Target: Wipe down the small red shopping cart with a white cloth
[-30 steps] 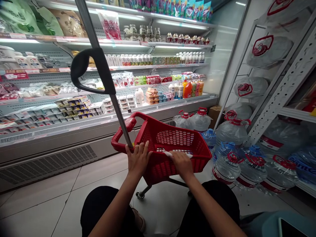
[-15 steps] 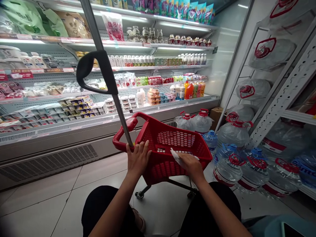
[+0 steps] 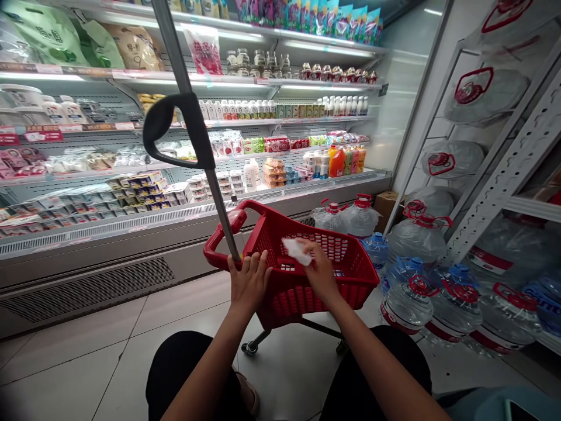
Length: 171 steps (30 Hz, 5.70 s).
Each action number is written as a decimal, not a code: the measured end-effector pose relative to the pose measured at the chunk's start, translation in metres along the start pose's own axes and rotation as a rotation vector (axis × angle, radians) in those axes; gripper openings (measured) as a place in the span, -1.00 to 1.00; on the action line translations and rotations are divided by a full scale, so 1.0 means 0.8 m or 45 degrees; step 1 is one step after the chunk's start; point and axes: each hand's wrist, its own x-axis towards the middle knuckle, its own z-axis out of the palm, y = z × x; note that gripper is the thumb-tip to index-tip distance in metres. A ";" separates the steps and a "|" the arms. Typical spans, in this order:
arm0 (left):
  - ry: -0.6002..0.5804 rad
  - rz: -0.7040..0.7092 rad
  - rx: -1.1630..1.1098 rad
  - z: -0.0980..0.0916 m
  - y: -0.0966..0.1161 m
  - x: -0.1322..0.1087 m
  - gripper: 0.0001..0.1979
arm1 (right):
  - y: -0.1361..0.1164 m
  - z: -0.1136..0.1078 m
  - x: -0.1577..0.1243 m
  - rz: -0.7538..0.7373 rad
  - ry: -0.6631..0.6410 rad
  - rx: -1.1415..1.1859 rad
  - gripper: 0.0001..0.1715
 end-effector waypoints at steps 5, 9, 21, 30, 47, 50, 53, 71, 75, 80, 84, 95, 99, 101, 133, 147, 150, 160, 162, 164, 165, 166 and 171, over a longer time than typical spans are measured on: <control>0.009 0.009 -0.006 0.002 -0.001 -0.002 -0.54 | 0.002 0.027 -0.043 -0.124 -0.631 -0.206 -0.86; -0.004 0.001 0.008 0.001 0.000 -0.003 -0.53 | 0.004 0.030 -0.040 0.167 -0.524 -0.066 -0.75; -0.014 -0.001 -0.044 0.003 -0.002 -0.004 -0.53 | 0.032 0.068 -0.047 -0.382 -0.367 -0.879 -0.39; -0.034 -0.014 -0.044 -0.005 -0.005 -0.005 -0.52 | 0.108 -0.114 -0.113 -0.227 -0.221 -1.268 -0.44; -0.018 -0.027 -0.033 -0.003 0.003 -0.005 -0.54 | 0.012 0.109 -0.043 -0.372 -0.331 -0.931 -0.35; -0.011 -0.024 -0.047 -0.005 -0.004 -0.006 -0.54 | 0.022 0.089 -0.045 -0.375 -0.373 -0.947 -0.46; 0.001 -0.020 -0.055 -0.007 -0.013 -0.006 -0.55 | 0.044 0.038 -0.058 -0.399 -0.375 -0.996 -0.49; -0.095 0.219 -0.236 0.049 0.065 -0.021 -0.52 | 0.096 -0.091 -0.116 -0.357 -0.301 -1.247 -0.42; -0.111 0.177 -0.268 0.066 0.084 -0.031 -0.52 | 0.076 -0.026 -0.088 -0.365 -0.314 -1.209 -0.45; -0.178 0.196 -0.321 0.075 0.039 -0.021 -0.51 | 0.063 -0.012 -0.083 -0.342 -0.348 -1.112 -0.45; -0.280 0.040 -0.354 0.082 0.009 -0.006 -0.49 | 0.056 -0.029 -0.110 -0.364 -0.355 -1.101 -0.43; -0.500 -0.161 -0.429 0.052 0.032 -0.031 -0.52 | 0.026 0.047 -0.154 -0.671 -0.474 -0.936 -0.62; -0.535 -0.120 -0.423 0.047 0.002 -0.043 -0.49 | 0.036 0.028 -0.146 -0.739 -0.594 -0.828 -0.67; -0.575 -0.073 -0.411 0.047 -0.022 -0.040 -0.48 | 0.047 0.001 -0.137 -0.768 -0.672 -0.811 -0.68; -0.588 0.075 -0.370 0.036 -0.115 -0.086 -0.44 | 0.054 0.006 -0.027 -0.974 -0.879 -0.728 -0.66; -0.499 0.102 -0.453 0.015 0.030 -0.062 -0.44 | 0.063 -0.055 -0.026 -0.859 -0.705 -1.080 -0.51; -0.554 0.078 -0.429 0.019 0.056 -0.059 -0.55 | 0.059 -0.041 -0.031 -0.897 -0.692 -1.067 -0.51; -0.626 0.027 -0.332 0.021 -0.028 -0.045 -0.59 | 0.050 -0.133 -0.005 -0.950 -0.602 -1.206 -0.41; -0.640 0.032 -0.357 0.021 -0.036 -0.040 -0.59 | 0.045 -0.157 -0.002 -0.935 -0.603 -1.231 -0.37; -0.644 0.048 -0.405 0.021 -0.040 -0.038 -0.59 | 0.043 -0.176 0.000 -0.905 -0.604 -1.244 -0.36; -0.641 0.058 -0.431 0.021 -0.041 -0.038 -0.60 | 0.042 -0.183 0.000 -0.887 -0.597 -1.255 -0.38; -0.637 0.071 -0.457 0.021 -0.042 -0.037 -0.60 | 0.043 -0.189 0.000 -0.869 -0.583 -1.272 -0.42; -0.621 0.082 -0.488 0.024 -0.039 -0.040 -0.60 | 0.046 -0.192 -0.004 -0.797 -0.437 -1.348 -0.67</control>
